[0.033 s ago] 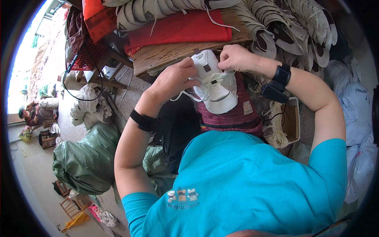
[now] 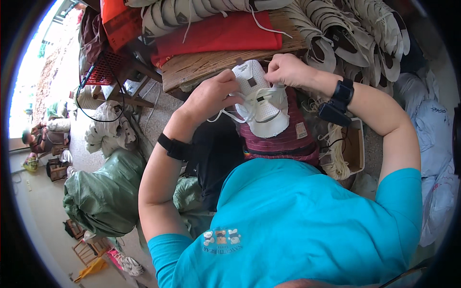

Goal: The person sits on the floor and laces a white shoe by hand, threading the laces through the eyelets and tying them. They then pick up a second white shoe and begin the same lacing process.

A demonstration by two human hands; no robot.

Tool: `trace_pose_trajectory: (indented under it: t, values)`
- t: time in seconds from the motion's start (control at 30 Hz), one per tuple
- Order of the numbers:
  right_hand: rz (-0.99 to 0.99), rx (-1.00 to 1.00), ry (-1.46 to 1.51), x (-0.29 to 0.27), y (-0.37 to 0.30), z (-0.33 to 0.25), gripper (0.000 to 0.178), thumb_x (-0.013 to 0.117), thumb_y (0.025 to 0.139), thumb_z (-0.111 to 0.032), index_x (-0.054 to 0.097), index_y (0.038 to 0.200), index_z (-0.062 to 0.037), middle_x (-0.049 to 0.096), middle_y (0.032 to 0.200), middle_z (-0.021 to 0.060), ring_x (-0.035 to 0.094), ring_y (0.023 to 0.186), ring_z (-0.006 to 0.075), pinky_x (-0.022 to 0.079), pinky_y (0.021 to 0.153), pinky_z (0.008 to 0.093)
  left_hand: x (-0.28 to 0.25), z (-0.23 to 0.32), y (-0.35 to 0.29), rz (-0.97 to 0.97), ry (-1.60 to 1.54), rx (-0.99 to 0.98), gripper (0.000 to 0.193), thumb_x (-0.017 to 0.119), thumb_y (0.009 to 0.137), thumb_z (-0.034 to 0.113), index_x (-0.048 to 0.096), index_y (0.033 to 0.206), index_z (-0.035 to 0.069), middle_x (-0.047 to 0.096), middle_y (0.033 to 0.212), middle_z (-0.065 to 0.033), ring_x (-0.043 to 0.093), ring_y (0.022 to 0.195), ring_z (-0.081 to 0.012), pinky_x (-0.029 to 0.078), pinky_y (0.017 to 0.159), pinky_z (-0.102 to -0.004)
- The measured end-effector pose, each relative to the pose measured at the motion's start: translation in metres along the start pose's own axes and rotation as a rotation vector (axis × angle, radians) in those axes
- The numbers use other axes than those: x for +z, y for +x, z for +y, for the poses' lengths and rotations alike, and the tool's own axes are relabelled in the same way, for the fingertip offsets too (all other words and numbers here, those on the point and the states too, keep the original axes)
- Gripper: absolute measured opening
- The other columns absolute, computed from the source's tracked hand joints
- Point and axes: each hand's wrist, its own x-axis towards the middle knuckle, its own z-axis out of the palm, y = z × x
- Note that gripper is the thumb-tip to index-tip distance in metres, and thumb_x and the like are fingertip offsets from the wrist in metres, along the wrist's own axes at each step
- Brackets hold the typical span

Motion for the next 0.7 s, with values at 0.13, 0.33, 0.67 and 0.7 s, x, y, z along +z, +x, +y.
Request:
trace_pose_trajectory:
  t: [0.13, 0.33, 0.67, 0.7]
  values:
    - [-0.043, 0.123, 0.335, 0.000, -0.003, -0.007, 0.027, 0.074, 0.085, -0.029, 0.072, 0.079, -0.0025, 0.058, 0.087, 0.0051, 0.058, 0.076, 0.0134, 0.046, 0.060, 0.0292, 0.015, -0.002, -0.008, 0.162, 0.020, -0.002, 0.016, 0.072, 0.085, 0.017, 0.068, 0.092, 0.003, 0.057, 0.101, -0.0105, 0.063, 0.086, -0.0311, 0.052, 0.077, -0.0402]
    - [-0.014, -0.289, -0.041, -0.005, -0.022, -0.003, 0.022, 0.072, 0.088, -0.025, 0.070, 0.085, -0.0038, 0.054, 0.099, 0.0047, 0.057, 0.089, 0.0155, 0.048, 0.079, 0.0297, 0.033, 0.005, -0.008, 0.343, -0.093, -0.208, 0.016, 0.073, 0.085, 0.017, 0.070, 0.084, 0.002, 0.059, 0.099, -0.0103, 0.062, 0.084, -0.0270, 0.052, 0.074, -0.0358]
    - [-0.014, -0.229, 0.453, -0.005, -0.048, -0.048, 0.010, 0.063, 0.097, -0.016, 0.066, 0.096, -0.0063, 0.060, 0.078, -0.0060, 0.053, 0.062, 0.0014, 0.043, 0.052, 0.0186, 0.022, 0.067, 0.005, 0.743, -0.954, -0.065, 0.018, 0.062, 0.098, 0.016, 0.068, 0.091, 0.000, 0.057, 0.098, -0.0018, 0.052, 0.096, -0.0127, 0.042, 0.088, -0.0276]
    - [-0.038, -0.222, 0.398, -0.008, -0.044, -0.045, 0.010, 0.063, 0.097, -0.016, 0.067, 0.097, -0.0062, 0.060, 0.075, -0.0057, 0.054, 0.063, 0.0019, 0.044, 0.054, 0.0197, 0.011, 0.076, 0.006, 0.682, -1.138, -0.089, 0.017, 0.057, 0.102, 0.018, 0.063, 0.096, 0.002, 0.055, 0.090, 0.0002, 0.052, 0.086, -0.0098, 0.044, 0.078, -0.0252]
